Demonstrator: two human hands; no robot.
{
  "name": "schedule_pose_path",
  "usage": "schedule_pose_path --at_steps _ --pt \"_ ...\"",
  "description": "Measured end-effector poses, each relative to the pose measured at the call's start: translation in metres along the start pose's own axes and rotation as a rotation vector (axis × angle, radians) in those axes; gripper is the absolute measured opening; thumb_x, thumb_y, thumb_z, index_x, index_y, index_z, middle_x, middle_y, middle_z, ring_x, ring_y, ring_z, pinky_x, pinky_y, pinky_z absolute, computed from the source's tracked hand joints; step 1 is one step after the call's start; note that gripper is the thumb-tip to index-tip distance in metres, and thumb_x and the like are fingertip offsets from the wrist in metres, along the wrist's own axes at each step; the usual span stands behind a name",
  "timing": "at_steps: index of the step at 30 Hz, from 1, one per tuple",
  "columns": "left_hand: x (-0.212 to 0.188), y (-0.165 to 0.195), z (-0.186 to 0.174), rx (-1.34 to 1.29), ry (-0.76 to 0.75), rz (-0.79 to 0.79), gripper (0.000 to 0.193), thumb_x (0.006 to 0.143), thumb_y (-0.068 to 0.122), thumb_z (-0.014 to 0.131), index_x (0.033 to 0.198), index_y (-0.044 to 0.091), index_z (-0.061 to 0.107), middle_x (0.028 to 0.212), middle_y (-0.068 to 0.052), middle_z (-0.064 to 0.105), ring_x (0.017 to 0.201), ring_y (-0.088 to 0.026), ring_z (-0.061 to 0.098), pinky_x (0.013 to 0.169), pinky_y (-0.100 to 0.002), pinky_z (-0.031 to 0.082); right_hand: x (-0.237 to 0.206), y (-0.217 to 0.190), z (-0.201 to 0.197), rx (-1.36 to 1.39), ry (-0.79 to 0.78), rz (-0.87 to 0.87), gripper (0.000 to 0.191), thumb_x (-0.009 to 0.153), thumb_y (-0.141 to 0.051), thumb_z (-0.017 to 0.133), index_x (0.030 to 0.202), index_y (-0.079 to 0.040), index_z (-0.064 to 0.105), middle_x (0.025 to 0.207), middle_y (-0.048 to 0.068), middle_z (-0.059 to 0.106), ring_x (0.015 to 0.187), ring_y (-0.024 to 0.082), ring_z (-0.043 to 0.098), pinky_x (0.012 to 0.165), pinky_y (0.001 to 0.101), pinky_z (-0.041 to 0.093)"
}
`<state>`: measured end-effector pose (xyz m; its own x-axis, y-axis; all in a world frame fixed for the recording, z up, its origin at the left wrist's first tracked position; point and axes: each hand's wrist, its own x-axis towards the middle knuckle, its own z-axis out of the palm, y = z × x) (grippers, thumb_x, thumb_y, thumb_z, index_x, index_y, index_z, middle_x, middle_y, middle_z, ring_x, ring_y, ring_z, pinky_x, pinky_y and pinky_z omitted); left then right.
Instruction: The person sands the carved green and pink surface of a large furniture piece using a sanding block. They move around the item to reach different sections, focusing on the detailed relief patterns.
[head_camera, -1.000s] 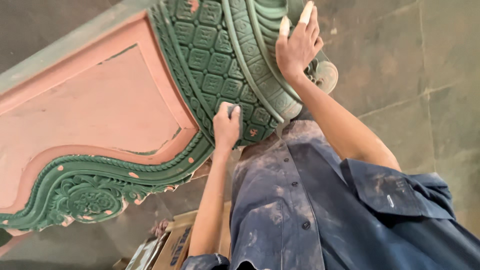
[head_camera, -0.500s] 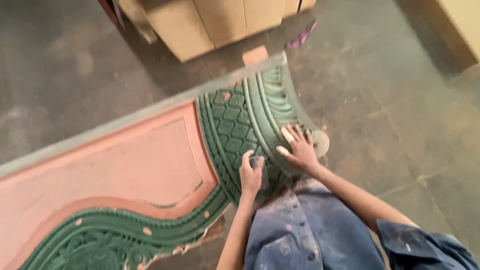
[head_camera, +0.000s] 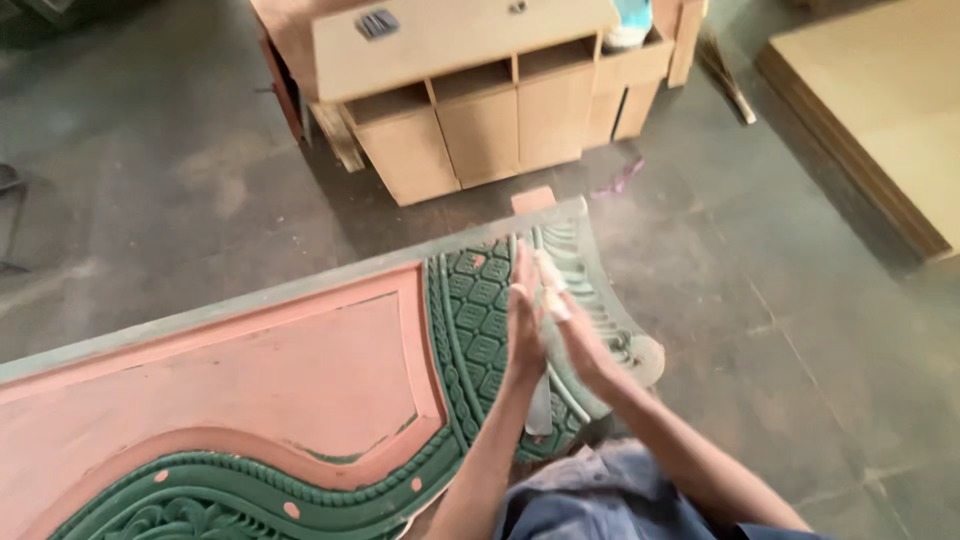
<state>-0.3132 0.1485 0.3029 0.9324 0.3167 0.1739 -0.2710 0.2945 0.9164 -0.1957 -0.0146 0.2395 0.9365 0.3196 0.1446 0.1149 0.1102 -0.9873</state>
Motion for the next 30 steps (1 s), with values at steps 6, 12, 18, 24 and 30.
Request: schedule_pose_path --at_steps 6,12,18,24,30 --pt "0.010 0.021 -0.038 -0.082 0.282 -0.048 0.086 0.094 0.068 0.009 0.167 0.023 0.004 0.175 -0.005 0.007 0.158 -0.030 0.010 0.120 -0.056 0.012 0.011 -0.040 -0.032 0.155 0.120 -0.030 0.067 0.106 -0.046 0.047 0.157 -0.003 0.038 0.157 0.010 0.045 0.146 0.021 0.040 0.122 0.0367 0.026" --pt "0.003 0.069 -0.002 -0.042 0.271 0.054 0.076 0.101 0.055 0.023 0.166 0.017 0.010 0.173 -0.010 0.015 0.158 -0.028 0.016 0.125 -0.050 0.016 0.000 -0.110 0.013 0.034 -0.086 -0.031 0.064 0.105 -0.037 0.053 0.156 -0.001 0.040 0.156 0.010 0.046 0.143 0.019 0.041 0.118 0.0357 0.029" --pt "-0.007 0.036 -0.016 0.067 0.288 0.152 0.067 0.107 0.036 0.039 0.165 0.007 0.021 0.168 -0.016 0.030 0.153 -0.028 0.032 0.124 -0.043 0.026 -0.024 -0.118 0.066 -0.019 -0.132 -0.032 0.057 0.106 -0.031 0.050 0.153 0.001 0.047 0.147 0.011 0.054 0.134 0.019 0.050 0.112 0.0343 0.037" --pt "-0.068 -0.123 -0.031 0.266 0.178 -0.215 0.045 0.115 0.030 0.050 0.144 -0.004 0.058 0.132 -0.025 0.069 0.120 -0.040 0.067 0.101 -0.048 0.053 -0.091 0.040 0.078 -0.011 -0.192 0.349 0.053 0.102 -0.029 0.052 0.146 0.001 0.059 0.132 0.012 0.067 0.120 0.020 0.064 0.103 0.0343 0.049" --pt "-0.137 -0.154 -0.069 1.115 0.318 -0.386 0.067 0.095 0.037 0.062 0.147 -0.001 0.045 0.142 -0.022 0.054 0.126 -0.044 0.052 0.105 -0.053 0.041 -0.133 0.088 0.075 -0.615 -0.213 0.257 0.051 0.098 -0.027 0.063 0.139 0.002 0.060 0.131 0.022 0.069 0.126 0.032 0.062 0.106 0.0387 0.046"
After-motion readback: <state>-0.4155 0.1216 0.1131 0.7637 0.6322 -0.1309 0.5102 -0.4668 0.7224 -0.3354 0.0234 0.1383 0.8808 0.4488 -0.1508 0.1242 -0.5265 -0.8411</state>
